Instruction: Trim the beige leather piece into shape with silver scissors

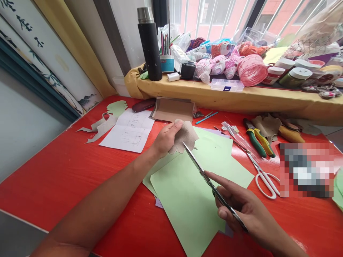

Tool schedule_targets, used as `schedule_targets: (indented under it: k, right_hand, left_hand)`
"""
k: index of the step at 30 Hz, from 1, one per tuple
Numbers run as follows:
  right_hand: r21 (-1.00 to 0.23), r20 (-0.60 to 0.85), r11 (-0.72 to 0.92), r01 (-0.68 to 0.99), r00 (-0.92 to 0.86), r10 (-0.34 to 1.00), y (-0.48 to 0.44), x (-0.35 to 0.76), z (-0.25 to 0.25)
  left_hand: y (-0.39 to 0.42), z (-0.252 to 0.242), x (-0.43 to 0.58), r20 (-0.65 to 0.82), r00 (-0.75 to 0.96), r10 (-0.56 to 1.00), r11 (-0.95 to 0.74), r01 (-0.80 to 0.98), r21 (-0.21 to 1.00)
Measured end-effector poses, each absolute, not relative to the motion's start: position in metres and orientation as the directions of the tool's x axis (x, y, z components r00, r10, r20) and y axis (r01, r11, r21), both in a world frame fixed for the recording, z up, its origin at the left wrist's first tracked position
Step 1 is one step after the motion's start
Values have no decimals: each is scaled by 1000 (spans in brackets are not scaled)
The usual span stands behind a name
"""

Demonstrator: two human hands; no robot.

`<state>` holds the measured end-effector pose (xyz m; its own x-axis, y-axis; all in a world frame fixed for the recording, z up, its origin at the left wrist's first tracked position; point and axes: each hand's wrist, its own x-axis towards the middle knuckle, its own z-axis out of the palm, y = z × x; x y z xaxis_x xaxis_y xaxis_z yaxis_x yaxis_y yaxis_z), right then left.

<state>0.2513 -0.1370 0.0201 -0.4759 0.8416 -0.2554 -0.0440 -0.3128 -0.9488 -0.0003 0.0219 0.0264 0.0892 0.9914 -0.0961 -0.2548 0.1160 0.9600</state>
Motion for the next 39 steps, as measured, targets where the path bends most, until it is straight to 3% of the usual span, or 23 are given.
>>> schedule_targets:
  k: [3,16,21,26,39]
  right_hand:
    - [-943,-257,-326,-64,-481,838,-136,254,22]
    - [-951,-195,-288,-110,-510,838,-135,262,23]
    - [-946,-264,-320,-51,-449,854,-136,260,28]
    - [-921,-353,-389,-30,-359,864,-137,254,43]
    - [-950,-300,-311,11,-301,905,-137,251,45]
  left_hand:
    - [23,27,-1,-89,152,984,123,-234,964]
    - [25,31,0,-112,21,993,112,-375,920]
    - [26,30,-2,-132,-16,991,116,-376,919]
    - [25,32,-3,-129,64,990,143,-349,926]
    - [19,38,2,-109,39,993,116,-369,922]
